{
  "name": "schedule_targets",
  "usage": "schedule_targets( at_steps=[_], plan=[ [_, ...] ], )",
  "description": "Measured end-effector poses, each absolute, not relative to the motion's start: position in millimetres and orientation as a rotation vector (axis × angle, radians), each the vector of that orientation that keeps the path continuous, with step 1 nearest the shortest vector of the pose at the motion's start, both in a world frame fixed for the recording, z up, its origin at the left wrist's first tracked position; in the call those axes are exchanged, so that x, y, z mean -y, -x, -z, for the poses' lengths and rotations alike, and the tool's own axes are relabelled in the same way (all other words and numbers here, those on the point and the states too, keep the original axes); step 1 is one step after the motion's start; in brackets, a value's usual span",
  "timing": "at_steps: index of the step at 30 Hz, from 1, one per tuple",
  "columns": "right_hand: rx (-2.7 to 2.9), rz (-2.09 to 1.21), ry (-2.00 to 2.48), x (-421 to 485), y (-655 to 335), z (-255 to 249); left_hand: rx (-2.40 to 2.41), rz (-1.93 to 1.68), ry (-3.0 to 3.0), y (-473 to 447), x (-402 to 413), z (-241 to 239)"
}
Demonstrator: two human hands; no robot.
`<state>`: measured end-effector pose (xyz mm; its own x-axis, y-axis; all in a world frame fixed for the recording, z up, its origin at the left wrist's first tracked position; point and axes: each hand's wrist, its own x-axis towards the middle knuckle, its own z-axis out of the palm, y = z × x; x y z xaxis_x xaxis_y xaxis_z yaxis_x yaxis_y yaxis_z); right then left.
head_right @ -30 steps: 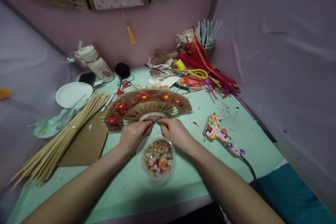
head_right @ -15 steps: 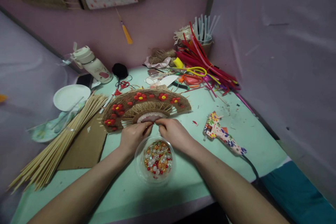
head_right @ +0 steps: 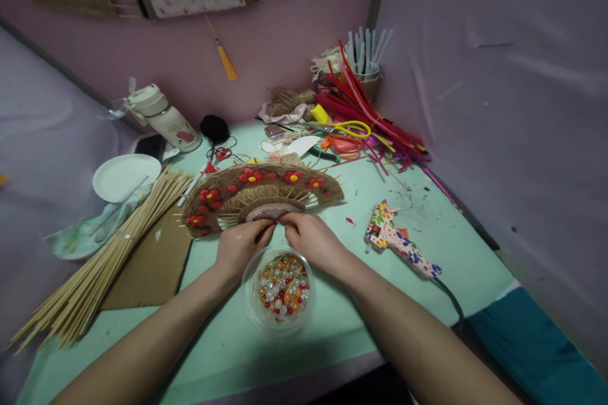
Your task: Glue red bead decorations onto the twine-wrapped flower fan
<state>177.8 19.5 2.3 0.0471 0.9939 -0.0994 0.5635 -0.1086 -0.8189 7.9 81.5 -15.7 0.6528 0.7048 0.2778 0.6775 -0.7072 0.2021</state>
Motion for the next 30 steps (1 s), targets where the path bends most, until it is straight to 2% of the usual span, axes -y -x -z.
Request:
schedule_targets(
  at_steps=[30],
  plan=[
    [1.565,-0.924,1.687,-19.6,-177.3,-0.4,-1.014,-0.616,-2.896,-6.9,-84.6,22.6]
  ],
)
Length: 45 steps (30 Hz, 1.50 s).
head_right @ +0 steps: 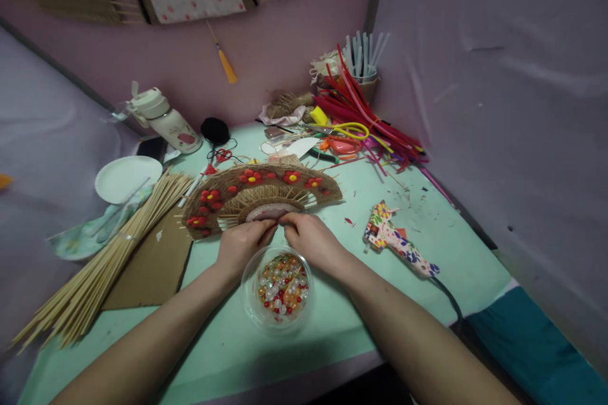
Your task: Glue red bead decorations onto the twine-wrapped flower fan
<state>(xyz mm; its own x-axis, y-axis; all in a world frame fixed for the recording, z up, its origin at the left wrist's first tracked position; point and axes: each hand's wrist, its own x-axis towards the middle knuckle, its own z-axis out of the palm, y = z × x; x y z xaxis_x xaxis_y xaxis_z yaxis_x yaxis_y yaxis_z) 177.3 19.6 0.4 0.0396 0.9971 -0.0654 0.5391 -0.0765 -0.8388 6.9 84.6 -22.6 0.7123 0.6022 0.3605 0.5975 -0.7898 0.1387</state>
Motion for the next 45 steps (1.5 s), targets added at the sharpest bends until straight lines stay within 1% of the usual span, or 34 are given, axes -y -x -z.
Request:
schedule_targets(
  at_steps=[5,10,13,15,18,21,24,27,30,32,35,39,45],
  plan=[
    [1.565,-0.925,1.703,-20,-178,0,-1.027,-0.605,-2.882,-9,-84,21],
    [1.564,-0.918,1.713,-20,-178,-1,-1.022,-0.71,-2.732,-4,-80,15],
    [1.582,-0.908,1.727,-20,-179,-1,-1.079,-0.721,-2.48,2,-77,4],
    [1.588,-0.901,1.732,-20,-179,-1,-1.144,-0.706,-2.208,6,-74,-9],
    [1.592,-0.898,1.734,-19,-179,-1,-1.184,-0.668,-1.787,11,-69,-33],
    [1.595,-0.895,1.712,-19,-180,2,-1.157,-0.714,-1.6,20,-68,-60],
    [1.603,-0.884,1.694,-20,-179,7,-1.141,-0.854,-1.635,28,-76,-92],
    [1.619,-0.868,1.673,-21,-179,9,-1.145,-0.996,-1.866,28,-93,-130],
    [1.631,-0.854,1.651,-21,-180,7,-1.085,-0.962,-2.163,15,-113,-162],
    [1.634,-0.846,1.649,-20,-180,5,-1.035,-0.856,-2.268,4,-124,-174],
    [1.637,-0.844,1.654,-18,-180,2,-0.975,-0.668,-2.293,-10,-137,-180],
    [1.664,-0.866,1.699,-18,-179,1,-1.019,-0.488,-2.313,-17,-144,-176],
    [1.718,-0.875,1.721,-15,-179,-5,-1.153,-0.397,-2.314,-21,-145,-175]
  ],
)
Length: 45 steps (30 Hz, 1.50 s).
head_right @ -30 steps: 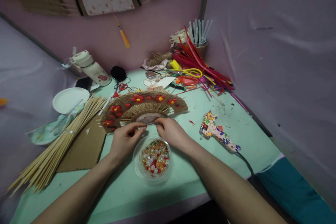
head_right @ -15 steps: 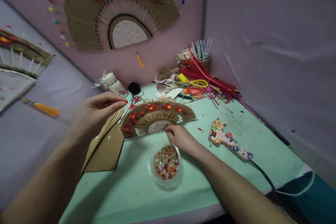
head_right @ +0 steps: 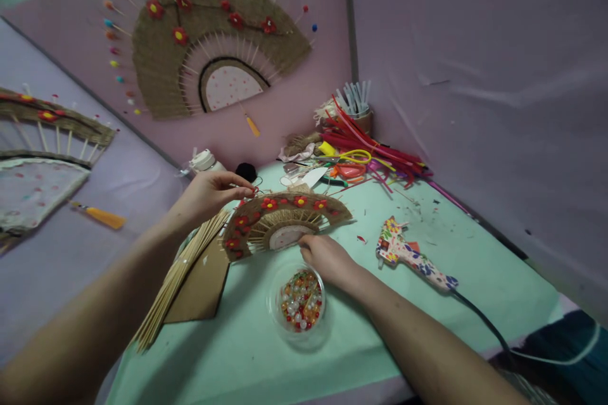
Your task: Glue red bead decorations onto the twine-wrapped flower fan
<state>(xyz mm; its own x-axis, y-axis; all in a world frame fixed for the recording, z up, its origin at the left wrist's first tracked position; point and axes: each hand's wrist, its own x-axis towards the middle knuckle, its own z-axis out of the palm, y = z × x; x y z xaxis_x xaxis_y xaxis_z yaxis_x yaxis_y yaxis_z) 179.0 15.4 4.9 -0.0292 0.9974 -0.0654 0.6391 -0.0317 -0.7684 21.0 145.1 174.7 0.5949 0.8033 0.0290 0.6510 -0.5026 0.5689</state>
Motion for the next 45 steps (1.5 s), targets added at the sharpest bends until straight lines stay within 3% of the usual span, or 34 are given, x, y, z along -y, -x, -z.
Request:
schedule_targets(
  at_steps=[45],
  plan=[
    [1.757,-0.848,1.73,-13.6,-180.9,-4.2,-1.042,-0.229,-2.663,-30.8,-149.5,-180.9]
  ],
)
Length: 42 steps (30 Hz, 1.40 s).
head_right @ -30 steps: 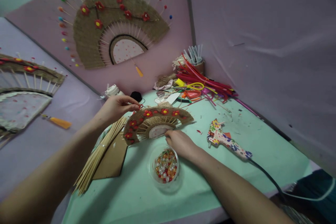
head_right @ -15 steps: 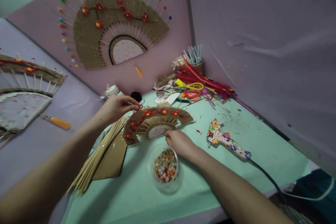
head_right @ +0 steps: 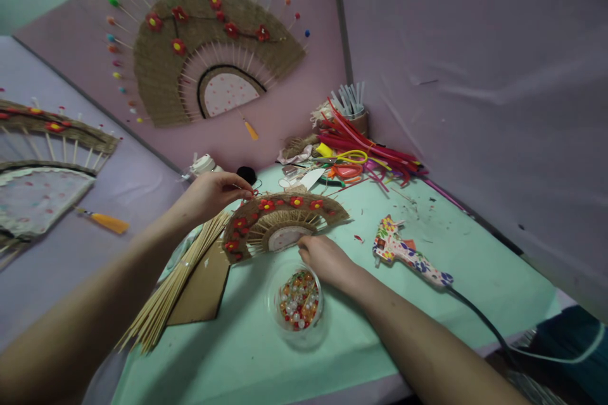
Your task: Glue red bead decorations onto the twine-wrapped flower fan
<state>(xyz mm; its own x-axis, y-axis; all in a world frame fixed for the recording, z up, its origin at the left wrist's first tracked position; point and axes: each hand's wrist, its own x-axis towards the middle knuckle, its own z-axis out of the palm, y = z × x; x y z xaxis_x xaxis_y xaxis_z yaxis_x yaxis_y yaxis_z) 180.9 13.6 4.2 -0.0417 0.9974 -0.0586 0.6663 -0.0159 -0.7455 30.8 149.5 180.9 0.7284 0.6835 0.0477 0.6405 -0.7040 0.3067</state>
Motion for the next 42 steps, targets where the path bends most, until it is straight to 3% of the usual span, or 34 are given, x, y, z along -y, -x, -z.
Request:
schedule_targets(
  at_steps=[42],
  plan=[
    [1.747,-0.852,1.736,-12.4,-181.3,-3.9,-1.012,-0.231,-2.753,-29.3,-148.6,-181.8]
  ],
)
